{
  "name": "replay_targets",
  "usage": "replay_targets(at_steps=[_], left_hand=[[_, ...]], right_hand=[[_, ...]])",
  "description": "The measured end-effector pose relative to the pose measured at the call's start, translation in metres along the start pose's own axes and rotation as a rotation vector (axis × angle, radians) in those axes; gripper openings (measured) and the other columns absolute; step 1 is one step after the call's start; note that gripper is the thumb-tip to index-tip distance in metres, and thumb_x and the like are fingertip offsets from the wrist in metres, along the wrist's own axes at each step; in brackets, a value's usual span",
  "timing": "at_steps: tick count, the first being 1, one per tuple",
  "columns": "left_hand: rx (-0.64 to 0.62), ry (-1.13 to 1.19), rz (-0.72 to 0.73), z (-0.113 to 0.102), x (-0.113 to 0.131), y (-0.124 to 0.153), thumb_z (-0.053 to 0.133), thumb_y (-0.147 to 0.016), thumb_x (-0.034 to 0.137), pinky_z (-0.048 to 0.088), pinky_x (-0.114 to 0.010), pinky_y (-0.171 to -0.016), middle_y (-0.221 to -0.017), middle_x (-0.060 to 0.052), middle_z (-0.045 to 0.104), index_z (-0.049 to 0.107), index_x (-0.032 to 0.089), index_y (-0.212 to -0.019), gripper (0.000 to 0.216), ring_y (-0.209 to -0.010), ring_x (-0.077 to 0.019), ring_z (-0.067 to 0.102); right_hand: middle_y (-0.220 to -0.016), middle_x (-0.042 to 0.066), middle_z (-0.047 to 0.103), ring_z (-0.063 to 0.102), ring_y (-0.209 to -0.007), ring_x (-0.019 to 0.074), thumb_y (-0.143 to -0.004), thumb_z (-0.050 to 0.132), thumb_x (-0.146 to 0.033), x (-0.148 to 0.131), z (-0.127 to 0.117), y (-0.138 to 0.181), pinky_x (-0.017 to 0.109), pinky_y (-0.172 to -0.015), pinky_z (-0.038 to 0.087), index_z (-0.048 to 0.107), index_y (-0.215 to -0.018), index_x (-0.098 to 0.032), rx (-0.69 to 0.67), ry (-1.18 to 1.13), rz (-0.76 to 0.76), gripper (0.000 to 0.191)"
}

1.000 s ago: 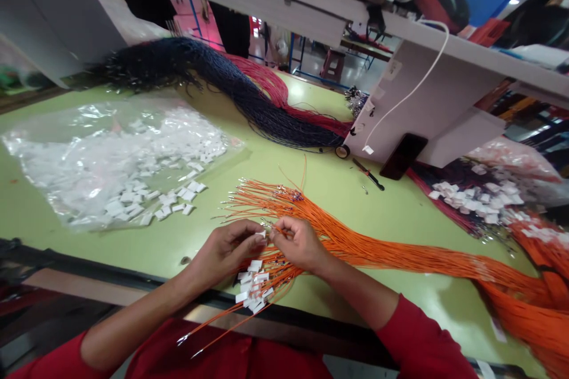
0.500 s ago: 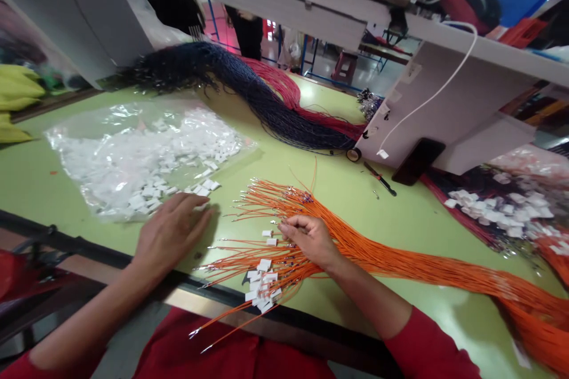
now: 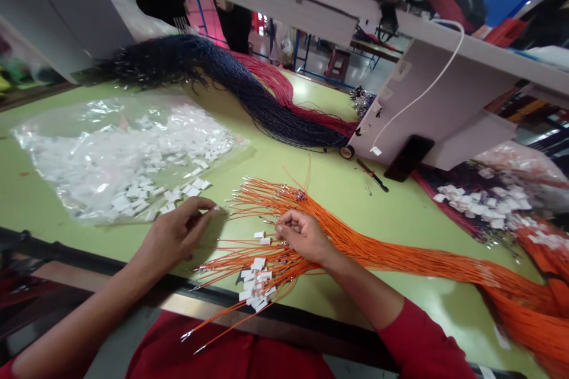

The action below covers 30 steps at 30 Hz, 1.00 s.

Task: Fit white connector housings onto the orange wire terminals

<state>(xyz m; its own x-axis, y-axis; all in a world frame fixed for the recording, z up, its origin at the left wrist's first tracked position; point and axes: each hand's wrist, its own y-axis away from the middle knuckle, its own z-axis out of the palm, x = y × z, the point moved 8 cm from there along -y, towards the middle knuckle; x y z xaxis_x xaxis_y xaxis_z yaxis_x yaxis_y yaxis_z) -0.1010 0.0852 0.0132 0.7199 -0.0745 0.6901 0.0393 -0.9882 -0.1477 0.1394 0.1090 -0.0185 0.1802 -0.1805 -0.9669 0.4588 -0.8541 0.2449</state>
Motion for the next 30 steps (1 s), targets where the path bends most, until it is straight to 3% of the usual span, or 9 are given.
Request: replay_targets(at_steps=[5, 8, 13, 22, 30], left_hand=[[-0.238, 0.592, -0.085, 0.044, 0.024, 0.007, 0.062, -0.086, 0.042, 0.049, -0.026, -0.058, -0.079, -0.003, 0.072, 0.064, 0.018, -0.099, 0.027, -0.066, -0.0158, 0.065], [-0.354, 0.814, -0.161, 0.067, 0.034, 0.012, 0.068, -0.083, 0.039, 0.053, -0.027, -0.060, -0.081, -0.004, 0.074, 0.066, 0.017, -0.106, 0.032, -0.067, -0.0157, 0.067], [-0.411, 0.928, -0.171, 0.078, 0.044, 0.015, 0.073, -0.081, 0.034, 0.057, -0.031, -0.069, -0.082, -0.005, 0.077, 0.072, 0.017, -0.096, 0.022, -0.072, -0.0165, 0.070], [-0.434, 1.109, -0.293, 0.088, 0.038, 0.021, 0.078, -0.078, 0.033, 0.058, -0.039, -0.087, -0.089, -0.007, 0.078, 0.070, 0.016, -0.098, 0.027, -0.082, -0.0191, 0.074], [-0.418, 1.126, -0.349, 0.089, 0.039, 0.021, 0.076, -0.081, 0.036, 0.055, -0.031, -0.077, -0.080, -0.004, 0.075, 0.072, 0.017, -0.091, 0.021, -0.074, -0.0142, 0.069]], right_hand=[[-0.067, -0.004, 0.056, 0.044, -0.054, 0.0072, -0.079, 0.074, -0.051, -0.004, -0.002, 0.001, 0.021, -0.053, 0.035, 0.060, -0.081, -0.018, 0.057, 0.020, -0.043, 0.036], [-0.066, -0.005, 0.052, 0.040, -0.054, 0.0077, -0.077, 0.075, -0.053, -0.003, -0.002, 0.002, 0.021, -0.050, 0.031, 0.059, -0.079, -0.019, 0.078, 0.024, -0.040, 0.037], [-0.066, -0.005, 0.053, 0.040, -0.055, 0.0081, -0.071, 0.080, -0.054, -0.004, 0.000, 0.001, 0.022, -0.053, 0.032, 0.060, -0.076, -0.018, 0.090, -0.002, -0.037, 0.041], [-0.066, -0.002, 0.061, 0.048, -0.056, 0.0091, -0.073, 0.079, -0.049, -0.002, -0.002, 0.003, 0.024, -0.057, 0.039, 0.068, -0.075, -0.017, 0.107, -0.070, -0.033, 0.034], [-0.056, -0.005, 0.055, 0.039, -0.049, 0.0062, -0.070, 0.080, -0.040, -0.004, -0.008, 0.006, 0.021, -0.048, 0.031, 0.069, -0.073, -0.017, 0.177, -0.019, -0.081, 0.026]])
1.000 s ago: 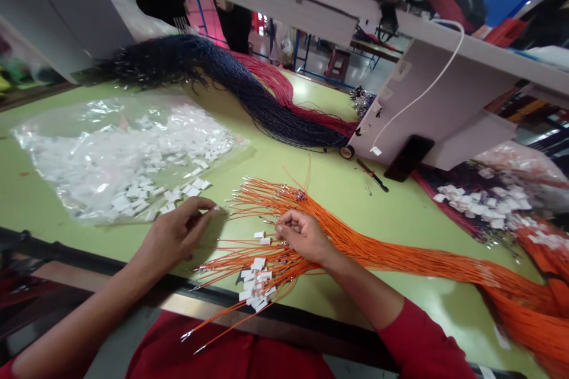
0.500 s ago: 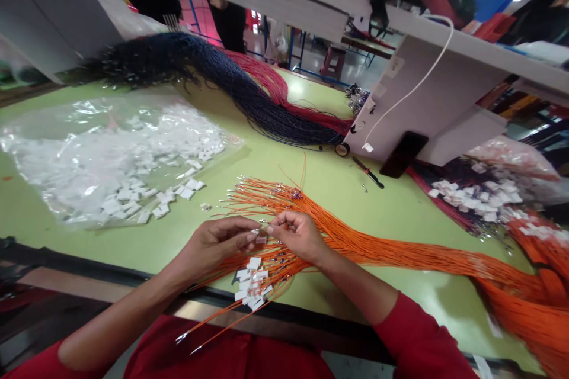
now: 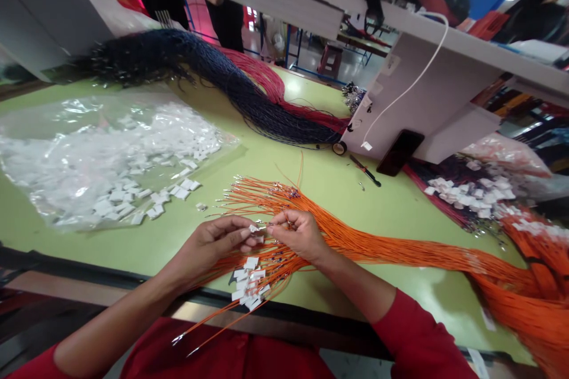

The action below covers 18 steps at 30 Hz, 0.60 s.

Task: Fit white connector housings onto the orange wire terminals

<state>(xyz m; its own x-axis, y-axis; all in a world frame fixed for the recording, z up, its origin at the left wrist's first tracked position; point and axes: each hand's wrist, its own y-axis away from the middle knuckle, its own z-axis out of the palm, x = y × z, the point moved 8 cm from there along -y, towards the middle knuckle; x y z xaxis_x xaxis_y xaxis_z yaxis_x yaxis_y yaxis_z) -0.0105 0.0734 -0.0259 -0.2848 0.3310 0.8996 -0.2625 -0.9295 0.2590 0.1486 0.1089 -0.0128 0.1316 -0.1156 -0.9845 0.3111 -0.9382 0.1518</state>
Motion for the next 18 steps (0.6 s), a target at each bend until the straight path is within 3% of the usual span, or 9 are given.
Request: replay_targets(at_steps=[10, 18], left_hand=[[-0.051, 0.055, -0.073, 0.010, -0.005, 0.000, 0.075, -0.080, 0.040, 0.044, -0.026, -0.061, -0.062, 0.001, 0.061, 0.070, 0.018, -0.084, 0.023, -0.056, -0.0098, 0.050], [-0.052, -0.014, -0.070, 0.013, -0.002, -0.001, 0.068, -0.082, 0.042, 0.038, -0.027, -0.055, -0.055, 0.003, 0.052, 0.070, 0.019, -0.084, 0.023, -0.051, -0.0098, 0.041]], right_hand=[[-0.063, -0.002, 0.061, 0.045, -0.053, 0.0086, -0.073, 0.076, -0.037, -0.010, 0.000, 0.002, 0.023, -0.052, 0.037, 0.070, -0.072, -0.019, -0.016, 0.063, -0.102, 0.018], [-0.059, -0.003, 0.058, 0.042, -0.052, 0.0087, -0.075, 0.073, -0.035, -0.015, 0.002, 0.004, 0.023, -0.051, 0.035, 0.072, -0.072, -0.019, -0.037, 0.120, -0.138, 0.017]])
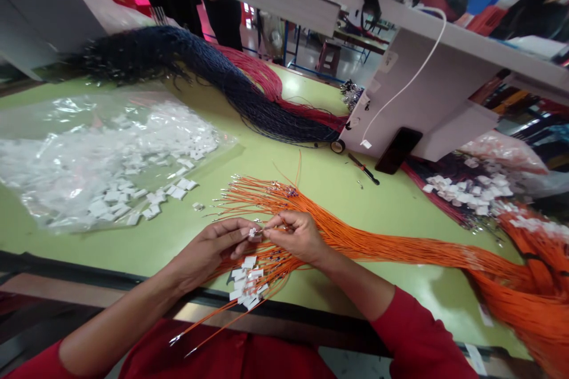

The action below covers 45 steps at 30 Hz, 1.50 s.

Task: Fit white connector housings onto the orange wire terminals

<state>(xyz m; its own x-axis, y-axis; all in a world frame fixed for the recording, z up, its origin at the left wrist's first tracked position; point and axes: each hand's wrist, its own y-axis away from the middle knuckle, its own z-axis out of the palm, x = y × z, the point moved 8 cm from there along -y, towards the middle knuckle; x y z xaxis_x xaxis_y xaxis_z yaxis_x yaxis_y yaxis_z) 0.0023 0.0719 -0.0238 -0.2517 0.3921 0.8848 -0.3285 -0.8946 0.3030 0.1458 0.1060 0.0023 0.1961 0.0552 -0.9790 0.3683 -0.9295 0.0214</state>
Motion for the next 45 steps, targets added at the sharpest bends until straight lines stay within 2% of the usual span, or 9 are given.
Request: replay_targets(at_steps=[10, 17, 22, 25, 29, 33, 38, 42, 45], left_hand=[[0.039, -0.024, 0.001, 0.003, -0.003, 0.000, 0.072, -0.080, 0.045, 0.035, -0.023, -0.049, -0.051, 0.005, 0.055, 0.068, 0.019, -0.084, 0.026, -0.045, -0.0085, 0.044], [0.105, -0.052, 0.034, 0.005, -0.002, 0.000, 0.070, -0.081, 0.043, 0.042, -0.024, -0.049, -0.052, 0.004, 0.060, 0.069, 0.019, -0.085, 0.024, -0.044, -0.0099, 0.050], [0.099, -0.095, 0.026, 0.005, -0.010, -0.002, 0.066, -0.082, 0.046, 0.040, -0.023, -0.047, -0.050, 0.004, 0.059, 0.066, 0.019, -0.087, 0.027, -0.044, -0.0106, 0.050], [0.092, -0.236, 0.078, 0.002, -0.006, 0.002, 0.059, -0.087, 0.047, 0.039, -0.023, -0.046, -0.055, 0.003, 0.058, 0.066, 0.018, -0.089, 0.030, -0.046, -0.0106, 0.049], [0.111, -0.653, 0.275, -0.006, 0.017, 0.017, 0.053, -0.093, 0.037, 0.047, -0.028, -0.063, -0.078, -0.004, 0.068, 0.069, 0.018, -0.088, 0.026, -0.069, -0.0154, 0.061], [0.196, -0.960, 0.488, -0.024, 0.039, 0.031, 0.048, -0.097, 0.032, 0.048, -0.031, -0.072, -0.085, -0.006, 0.067, 0.069, 0.019, -0.088, 0.026, -0.079, -0.0179, 0.063], [0.595, -1.246, 0.512, -0.082, 0.065, 0.034, 0.052, -0.094, 0.035, 0.049, -0.032, -0.067, -0.106, -0.009, 0.067, 0.066, 0.019, -0.110, 0.027, -0.072, -0.0182, 0.063], [0.530, -1.292, 0.467, -0.098, 0.071, 0.023, 0.049, -0.090, 0.033, 0.050, -0.034, -0.070, -0.102, -0.010, 0.069, 0.072, 0.019, -0.098, 0.028, -0.080, -0.0236, 0.066], [0.491, -1.039, 0.430, -0.096, 0.071, 0.021, 0.057, -0.087, 0.040, 0.052, -0.034, -0.071, -0.088, -0.008, 0.072, 0.072, 0.019, -0.092, 0.027, -0.078, -0.0239, 0.067]], right_hand=[[-0.065, 0.001, 0.068, 0.053, -0.055, 0.0114, -0.080, 0.066, -0.028, -0.007, 0.007, 0.006, 0.024, -0.054, 0.040, 0.075, -0.077, -0.019, -0.013, 0.170, -0.143, 0.013], [-0.064, -0.001, 0.061, 0.045, -0.052, 0.0088, -0.078, 0.070, -0.035, 0.009, 0.008, 0.004, 0.021, -0.049, 0.035, 0.066, -0.074, -0.018, -0.029, 0.050, 0.029, 0.018], [-0.061, 0.000, 0.058, 0.044, -0.054, 0.0097, -0.079, 0.072, -0.034, 0.007, 0.010, 0.006, 0.022, -0.051, 0.036, 0.065, -0.069, -0.017, -0.063, 0.073, -0.015, 0.022], [-0.065, 0.001, 0.061, 0.050, -0.057, 0.0109, -0.080, 0.074, -0.037, 0.005, 0.010, 0.004, 0.023, -0.054, 0.041, 0.070, -0.072, -0.017, -0.078, 0.019, -0.037, 0.022], [-0.076, 0.002, 0.066, 0.058, -0.065, 0.0129, -0.075, 0.081, -0.042, 0.005, -0.006, -0.004, 0.024, -0.059, 0.047, 0.071, -0.075, -0.018, 0.070, -0.130, -0.057, 0.025], [-0.065, -0.002, 0.064, 0.047, -0.046, 0.0073, -0.079, 0.078, -0.046, 0.022, 0.000, -0.005, 0.020, -0.044, 0.039, 0.069, -0.085, -0.018, -0.028, -0.158, 0.106, 0.029], [-0.073, -0.001, 0.065, 0.053, -0.052, 0.0081, -0.085, 0.071, -0.046, 0.020, 0.006, -0.002, 0.021, -0.051, 0.044, 0.060, -0.087, -0.019, -0.131, -0.099, 0.125, 0.029], [-0.071, -0.002, 0.058, 0.052, -0.056, 0.0083, -0.088, 0.067, -0.042, 0.014, 0.004, -0.003, 0.021, -0.054, 0.042, 0.062, -0.084, -0.018, -0.130, -0.010, 0.064, 0.025], [-0.072, -0.001, 0.060, 0.053, -0.060, 0.0098, -0.089, 0.066, -0.039, 0.012, 0.003, -0.003, 0.023, -0.057, 0.042, 0.066, -0.085, -0.017, -0.111, 0.007, 0.038, 0.022]])
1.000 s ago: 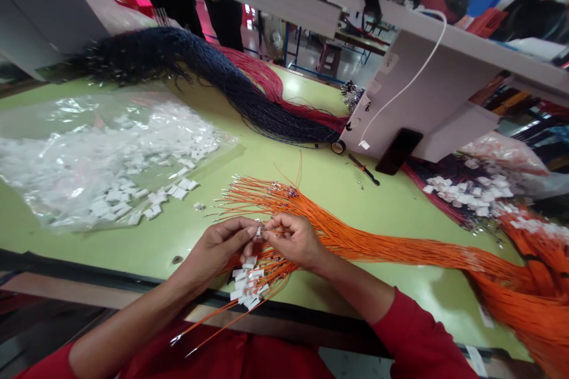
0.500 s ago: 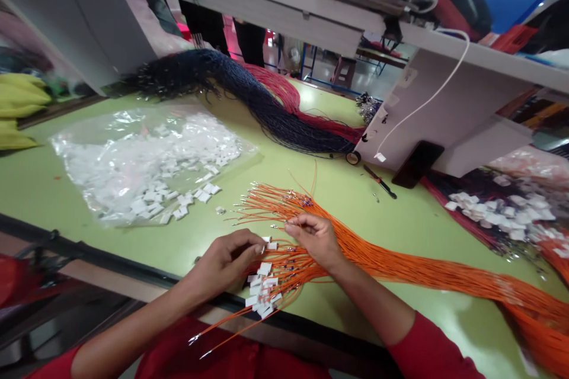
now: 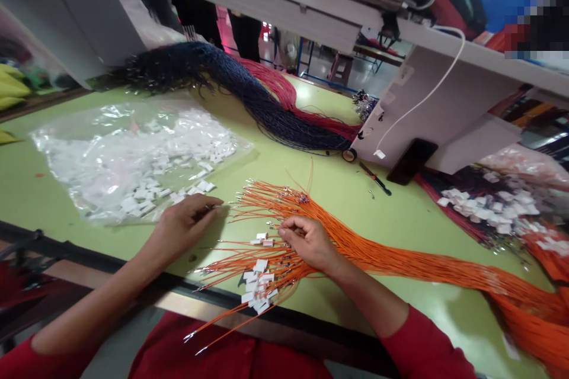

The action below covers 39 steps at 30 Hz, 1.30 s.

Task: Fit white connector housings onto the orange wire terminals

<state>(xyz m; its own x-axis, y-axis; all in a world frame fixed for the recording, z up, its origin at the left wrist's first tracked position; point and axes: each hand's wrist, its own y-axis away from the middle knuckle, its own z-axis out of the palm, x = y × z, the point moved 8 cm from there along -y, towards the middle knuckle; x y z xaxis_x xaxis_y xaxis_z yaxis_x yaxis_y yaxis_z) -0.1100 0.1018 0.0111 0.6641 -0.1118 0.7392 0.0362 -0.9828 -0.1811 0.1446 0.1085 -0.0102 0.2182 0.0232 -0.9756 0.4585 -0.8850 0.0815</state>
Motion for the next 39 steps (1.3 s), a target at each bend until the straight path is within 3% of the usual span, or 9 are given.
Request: replay_targets(at_steps=[3, 6, 11, 15, 23, 39], left_hand=[[-0.108, 0.430, -0.219, 0.022, 0.004, 0.007, 0.069, -0.080, 0.046, 0.053, -0.031, -0.067, -0.080, -0.005, 0.075, 0.072, 0.018, -0.100, 0.034, -0.071, -0.0202, 0.068], [-0.249, 0.820, -0.405, 0.055, 0.020, 0.018, 0.081, -0.072, 0.043, 0.056, -0.031, -0.072, -0.078, -0.004, 0.077, 0.073, 0.018, -0.096, 0.036, -0.072, -0.0191, 0.072], [-0.394, 1.113, -0.557, 0.092, 0.039, 0.030, 0.088, -0.068, 0.040, 0.057, -0.029, -0.076, -0.072, -0.003, 0.076, 0.073, 0.016, -0.094, 0.038, -0.071, -0.0166, 0.073], [-0.431, 1.194, -0.586, 0.100, 0.044, 0.034, 0.090, -0.068, 0.036, 0.055, -0.022, -0.069, -0.071, -0.001, 0.075, 0.074, 0.016, -0.091, 0.035, -0.065, -0.0108, 0.069], [-0.453, 1.230, -0.579, 0.106, 0.046, 0.037, 0.088, -0.071, 0.035, 0.052, -0.019, -0.060, -0.067, -0.002, 0.072, 0.075, 0.015, -0.088, 0.030, -0.059, -0.0090, 0.065], [-0.446, 1.172, -0.574, 0.106, 0.050, 0.040, 0.087, -0.070, 0.039, 0.052, -0.022, -0.060, -0.069, -0.001, 0.071, 0.072, 0.016, -0.083, 0.030, -0.057, -0.0096, 0.062]], right_hand=[[-0.075, 0.000, 0.063, 0.054, -0.064, 0.0107, -0.088, 0.067, -0.037, -0.002, -0.001, 0.000, 0.023, -0.061, 0.042, 0.067, -0.084, -0.017, 0.020, -0.008, -0.020, 0.020], [-0.071, -0.001, 0.061, 0.049, -0.059, 0.0096, -0.086, 0.068, -0.037, -0.003, -0.001, 0.001, 0.023, -0.057, 0.038, 0.067, -0.081, -0.017, 0.036, -0.007, -0.013, 0.020], [-0.066, -0.003, 0.055, 0.042, -0.055, 0.0086, -0.083, 0.068, -0.033, -0.009, -0.002, 0.003, 0.022, -0.054, 0.034, 0.063, -0.076, -0.018, 0.087, 0.003, -0.033, 0.018], [-0.068, -0.003, 0.055, 0.045, -0.059, 0.0094, -0.086, 0.063, -0.031, -0.015, 0.000, 0.006, 0.022, -0.057, 0.037, 0.060, -0.075, -0.018, 0.059, 0.022, -0.042, 0.018], [-0.069, -0.002, 0.054, 0.047, -0.062, 0.0109, -0.086, 0.060, -0.032, -0.019, 0.003, 0.006, 0.023, -0.059, 0.039, 0.058, -0.073, -0.018, 0.019, 0.071, -0.031, 0.019], [-0.064, -0.003, 0.047, 0.039, -0.057, 0.0101, -0.087, 0.057, -0.031, -0.016, 0.004, 0.008, 0.022, -0.053, 0.033, 0.054, -0.071, -0.019, 0.009, 0.163, -0.050, 0.020]])
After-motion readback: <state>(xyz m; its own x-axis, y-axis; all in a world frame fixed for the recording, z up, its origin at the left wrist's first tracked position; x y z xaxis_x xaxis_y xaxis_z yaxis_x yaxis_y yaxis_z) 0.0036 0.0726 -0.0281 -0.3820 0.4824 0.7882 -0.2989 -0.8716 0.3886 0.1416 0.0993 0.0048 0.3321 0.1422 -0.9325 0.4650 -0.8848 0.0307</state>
